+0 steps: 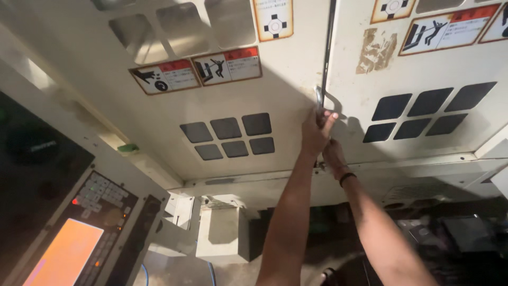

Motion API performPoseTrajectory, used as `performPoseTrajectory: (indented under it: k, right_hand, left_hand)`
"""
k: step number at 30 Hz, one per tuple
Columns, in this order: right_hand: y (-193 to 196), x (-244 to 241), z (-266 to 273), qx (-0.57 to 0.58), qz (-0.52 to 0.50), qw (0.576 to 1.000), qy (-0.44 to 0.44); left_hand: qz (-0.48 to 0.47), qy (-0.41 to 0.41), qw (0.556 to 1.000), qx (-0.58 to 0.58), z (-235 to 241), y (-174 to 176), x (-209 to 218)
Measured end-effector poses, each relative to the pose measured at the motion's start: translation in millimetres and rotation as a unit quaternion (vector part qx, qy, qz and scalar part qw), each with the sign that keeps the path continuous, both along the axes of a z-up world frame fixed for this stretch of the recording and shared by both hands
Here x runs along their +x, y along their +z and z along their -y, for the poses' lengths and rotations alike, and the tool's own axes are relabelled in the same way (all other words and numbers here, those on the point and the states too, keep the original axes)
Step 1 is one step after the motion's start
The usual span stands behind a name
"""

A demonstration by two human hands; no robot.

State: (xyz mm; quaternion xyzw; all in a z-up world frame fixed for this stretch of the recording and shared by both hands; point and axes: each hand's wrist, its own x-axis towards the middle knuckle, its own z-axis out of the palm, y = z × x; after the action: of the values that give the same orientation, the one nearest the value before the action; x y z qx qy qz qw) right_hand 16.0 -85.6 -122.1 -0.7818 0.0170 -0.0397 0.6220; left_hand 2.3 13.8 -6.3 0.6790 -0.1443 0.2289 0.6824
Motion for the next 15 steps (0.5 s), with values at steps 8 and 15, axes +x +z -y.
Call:
performPoseTrajectory:
  k: [8,15]
  right_hand:
    - [-5,-2,-1,0.027,0.045,0.998,0.022]
    - [17,-15,-8,0.126,-0.049,0.991,-0.011]
  left_hand:
    - [-0.016,-0.042,0.999,-0.022,-3,-7,5]
    - [-0.002,-0.006,1.0,0.027,-4,-10,4]
